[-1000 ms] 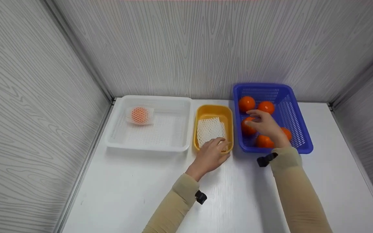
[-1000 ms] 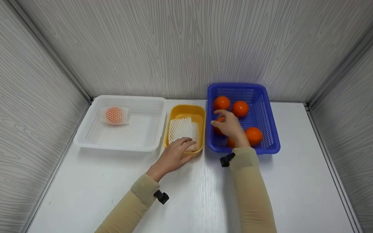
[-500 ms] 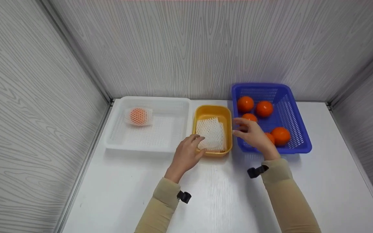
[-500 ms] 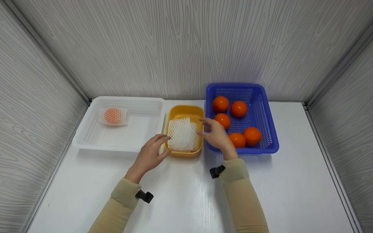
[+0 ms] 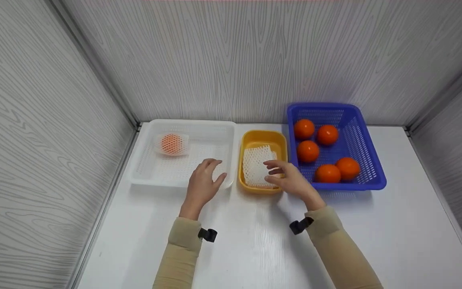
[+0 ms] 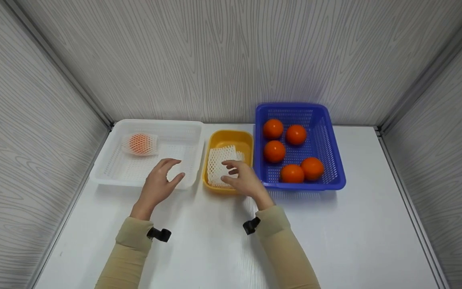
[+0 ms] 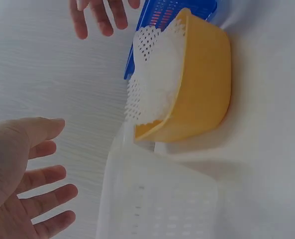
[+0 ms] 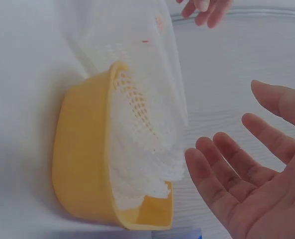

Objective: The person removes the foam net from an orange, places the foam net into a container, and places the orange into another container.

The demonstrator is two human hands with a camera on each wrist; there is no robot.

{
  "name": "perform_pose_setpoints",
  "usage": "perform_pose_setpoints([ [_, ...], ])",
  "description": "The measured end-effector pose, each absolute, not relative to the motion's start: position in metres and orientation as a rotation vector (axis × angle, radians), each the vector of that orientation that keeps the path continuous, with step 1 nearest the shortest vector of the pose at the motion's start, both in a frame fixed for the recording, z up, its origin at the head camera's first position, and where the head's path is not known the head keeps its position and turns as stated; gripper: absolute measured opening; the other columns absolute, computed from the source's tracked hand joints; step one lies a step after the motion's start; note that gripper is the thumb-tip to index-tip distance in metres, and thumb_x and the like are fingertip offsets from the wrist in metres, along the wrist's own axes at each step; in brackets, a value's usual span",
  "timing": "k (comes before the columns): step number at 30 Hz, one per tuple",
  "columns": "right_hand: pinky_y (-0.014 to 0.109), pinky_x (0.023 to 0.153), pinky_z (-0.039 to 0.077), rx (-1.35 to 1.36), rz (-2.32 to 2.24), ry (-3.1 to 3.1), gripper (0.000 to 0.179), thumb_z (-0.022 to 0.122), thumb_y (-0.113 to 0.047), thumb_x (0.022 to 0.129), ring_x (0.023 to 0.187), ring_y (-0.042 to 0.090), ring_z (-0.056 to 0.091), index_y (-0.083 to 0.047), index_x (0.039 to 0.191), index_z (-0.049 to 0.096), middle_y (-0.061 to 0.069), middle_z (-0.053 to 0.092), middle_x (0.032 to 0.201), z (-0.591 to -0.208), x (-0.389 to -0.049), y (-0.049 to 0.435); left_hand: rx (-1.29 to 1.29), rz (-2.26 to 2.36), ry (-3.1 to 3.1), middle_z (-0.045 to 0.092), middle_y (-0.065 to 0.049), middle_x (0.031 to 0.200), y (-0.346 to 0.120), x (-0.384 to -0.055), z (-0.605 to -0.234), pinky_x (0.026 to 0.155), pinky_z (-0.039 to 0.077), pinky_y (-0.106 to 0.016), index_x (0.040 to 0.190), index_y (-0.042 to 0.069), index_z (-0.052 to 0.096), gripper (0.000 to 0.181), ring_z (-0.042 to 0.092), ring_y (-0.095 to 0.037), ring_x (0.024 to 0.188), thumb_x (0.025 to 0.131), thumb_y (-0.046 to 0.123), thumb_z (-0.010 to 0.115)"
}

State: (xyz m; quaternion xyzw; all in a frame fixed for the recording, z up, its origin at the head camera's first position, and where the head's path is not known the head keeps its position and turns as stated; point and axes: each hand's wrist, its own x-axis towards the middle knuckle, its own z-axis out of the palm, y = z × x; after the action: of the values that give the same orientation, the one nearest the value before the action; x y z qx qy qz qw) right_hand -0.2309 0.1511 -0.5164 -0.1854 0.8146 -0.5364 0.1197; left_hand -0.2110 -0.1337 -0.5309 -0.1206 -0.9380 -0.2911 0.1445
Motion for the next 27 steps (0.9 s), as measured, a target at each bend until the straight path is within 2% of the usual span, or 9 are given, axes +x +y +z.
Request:
perform_pose_setpoints([
  [9, 0.048, 0.094, 0.049, -0.647, -1.507, 2.377, 0.045, 0.069, -0.010, 0.091, 0.107, 0.036, 0.062, 0.005, 0.131, 0.057, 0.023, 0.060, 0.123, -0.531, -0.224, 0.123, -0.226, -0.850, -2.733, 0.060, -0.013, 0.122, -0.166, -0.220, -0.526, 0.092, 0.049, -0.044, 0.125, 0.005, 0.063, 0.039, 0.059, -0.030, 0.111, 0.092, 0.022, 0.071],
  [23, 0.042, 0.092, 0.051, -0.612, -1.441, 2.393, 0.044, 0.066, -0.002, 0.092, 0.106, 0.030, 0.063, 0.000, 0.135, 0.057, 0.020, 0.061, 0.122, -0.549, -0.218, 0.086, -0.091, -0.910, -2.828, 0.057, -0.017, 0.127, -0.204, -0.239, -0.522, 0.092, 0.047, -0.050, 0.131, 0.003, 0.059, 0.044, 0.056, -0.034, 0.115, 0.094, 0.025, 0.068],
  [27, 0.040, 0.089, 0.052, -0.598, -1.411, 2.382, 0.046, 0.065, -0.009, 0.094, 0.107, 0.028, 0.062, -0.005, 0.139, 0.055, 0.018, 0.059, 0.124, -0.553, -0.218, 0.077, -0.068, -0.919, -2.842, 0.055, -0.017, 0.130, -0.210, -0.244, -0.524, 0.093, 0.047, -0.052, 0.132, 0.003, 0.059, 0.045, 0.055, -0.036, 0.116, 0.094, 0.025, 0.068],
])
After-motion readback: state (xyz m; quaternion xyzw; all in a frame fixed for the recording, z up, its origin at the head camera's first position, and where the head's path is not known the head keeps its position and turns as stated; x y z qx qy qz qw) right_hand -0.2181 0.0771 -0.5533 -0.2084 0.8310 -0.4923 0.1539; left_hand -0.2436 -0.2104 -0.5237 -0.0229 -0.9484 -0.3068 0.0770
